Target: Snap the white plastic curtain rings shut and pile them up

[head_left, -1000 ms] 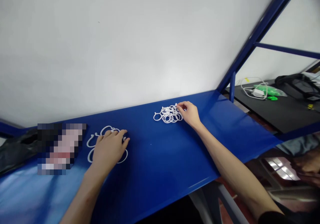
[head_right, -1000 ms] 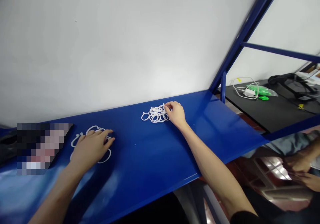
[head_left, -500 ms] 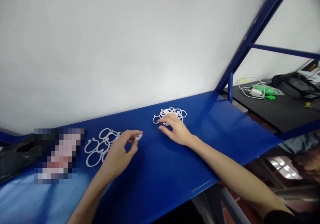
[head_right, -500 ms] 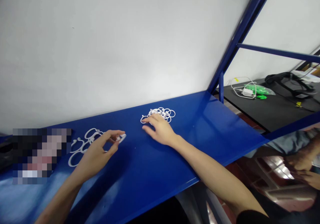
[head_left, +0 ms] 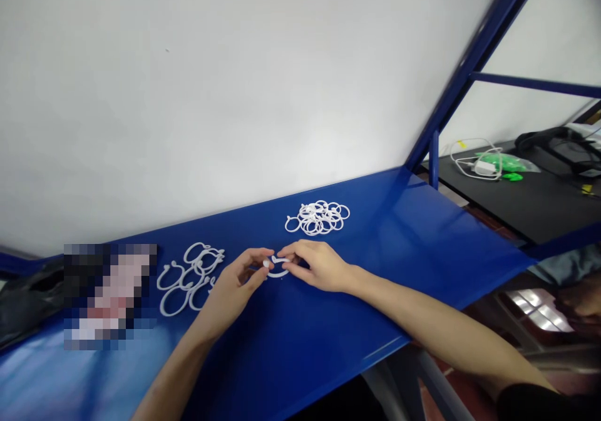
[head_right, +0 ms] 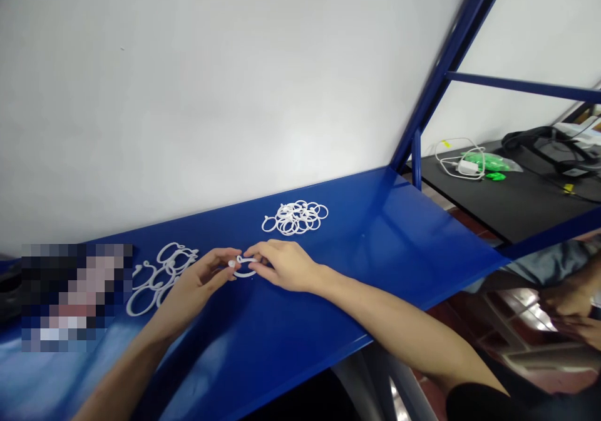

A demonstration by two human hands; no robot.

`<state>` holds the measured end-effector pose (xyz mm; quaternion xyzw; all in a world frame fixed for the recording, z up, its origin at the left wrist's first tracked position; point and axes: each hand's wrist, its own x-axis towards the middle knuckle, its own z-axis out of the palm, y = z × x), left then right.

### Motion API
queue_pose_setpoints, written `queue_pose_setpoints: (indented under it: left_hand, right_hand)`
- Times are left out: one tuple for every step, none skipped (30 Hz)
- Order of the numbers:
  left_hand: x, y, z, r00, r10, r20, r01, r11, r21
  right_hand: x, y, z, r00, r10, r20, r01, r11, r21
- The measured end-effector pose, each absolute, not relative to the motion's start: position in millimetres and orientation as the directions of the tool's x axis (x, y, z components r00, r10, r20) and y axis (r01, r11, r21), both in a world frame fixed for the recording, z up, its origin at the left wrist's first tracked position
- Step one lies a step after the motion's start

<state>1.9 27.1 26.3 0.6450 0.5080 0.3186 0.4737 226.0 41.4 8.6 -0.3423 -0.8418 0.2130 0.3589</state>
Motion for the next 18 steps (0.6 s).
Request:
queue_pose_setpoints:
  left_hand:
    - [2.1, 27.3, 27.2, 0.28, 0.957, -0.078, 0.355, -0.028, 0.935]
    - [2.2, 27.3, 28.0, 0.28, 0.956, -0.085, 0.356, -0.021, 0.934]
    - [2.3, 27.3, 28.8, 0.281, 0.955, -0.089, 0.357, -0.018, 0.934]
    - [2.3, 27.3, 29.3, 0.282, 0.955, -0.09, 0.358, -0.017, 0.934]
    - [2.1, 27.3, 29.7, 0.28, 0.956, -0.088, 0.358, -0.019, 0.933]
    - [1.8, 27.4, 29.8, 0.277, 0.957, -0.086, 0.358, -0.019, 0.934]
    - [1.3, 27.7, 29.6, 0.271, 0.959, -0.083, 0.356, -0.02, 0.934]
    - [0.9, 28.0, 29.2, 0.267, 0.96, -0.08, 0.353, -0.021, 0.935]
    - [0.4, 28.5, 28.5, 0.264, 0.961, -0.077, 0.351, -0.021, 0.936]
    - [-0.1, 29.0, 27.5, 0.261, 0.962, -0.075, 0.352, -0.022, 0.936]
    - [-0.4, 29.6, 26.3, 0.255, 0.964, -0.072, 0.357, -0.025, 0.934]
    - [-0.7, 30.2, 24.9, 0.249, 0.966, -0.068, 0.367, -0.029, 0.93]
    - [-0.9, 30.9, 23.5, 0.24, 0.969, -0.064, 0.381, -0.034, 0.924]
    - [-1.0, 31.5, 22.0, 0.233, 0.971, -0.062, 0.399, -0.037, 0.916]
    - [-1.0, 32.0, 20.7, 0.23, 0.971, -0.062, 0.419, -0.041, 0.907]
    - [-1.0, 32.4, 19.6, 0.235, 0.97, -0.063, 0.44, -0.048, 0.896]
    - [-1.0, 32.6, 18.7, 0.246, 0.967, -0.062, 0.463, -0.061, 0.884]
    - [-1.0, 32.7, 17.9, 0.259, 0.964, -0.055, 0.487, -0.081, 0.87]
  right_hand:
    - [225.8, 41.2, 9.0, -0.51, 0.727, 0.459, 0.423, 0.677, -0.602]
    - [225.6, 41.0, 9.3, -0.51, 0.727, 0.461, 0.423, 0.678, -0.601]
    - [225.5, 41.0, 9.3, -0.509, 0.727, 0.462, 0.424, 0.678, -0.6]
    - [225.5, 41.0, 9.1, -0.508, 0.727, 0.462, 0.424, 0.678, -0.6]
    - [225.5, 41.0, 8.7, -0.507, 0.728, 0.461, 0.426, 0.677, -0.6]
    - [225.6, 41.0, 8.4, -0.507, 0.728, 0.461, 0.428, 0.677, -0.599]
    - [225.8, 41.0, 8.0, -0.51, 0.726, 0.461, 0.428, 0.679, -0.597]
    - [226.0, 40.9, 7.8, -0.511, 0.723, 0.466, 0.426, 0.683, -0.593]
    - [226.1, 40.8, 7.7, -0.511, 0.719, 0.471, 0.426, 0.688, -0.588]
    - [226.2, 40.7, 7.8, -0.508, 0.716, 0.478, 0.428, 0.692, -0.582]
    - [226.3, 40.6, 8.0, -0.506, 0.715, 0.483, 0.432, 0.694, -0.575]
    - [226.2, 40.4, 8.3, -0.504, 0.713, 0.487, 0.436, 0.697, -0.569]
    - [226.1, 40.4, 8.7, -0.503, 0.712, 0.49, 0.439, 0.699, -0.565]
    - [226.0, 40.3, 9.0, -0.503, 0.71, 0.493, 0.44, 0.701, -0.562]
    - [225.8, 40.4, 9.2, -0.504, 0.707, 0.495, 0.437, 0.704, -0.56]
    - [225.6, 40.4, 9.2, -0.504, 0.705, 0.5, 0.432, 0.706, -0.561]
    - [225.5, 40.5, 9.1, -0.501, 0.704, 0.503, 0.429, 0.707, -0.562]
    - [225.4, 40.6, 8.9, -0.499, 0.705, 0.504, 0.428, 0.706, -0.564]
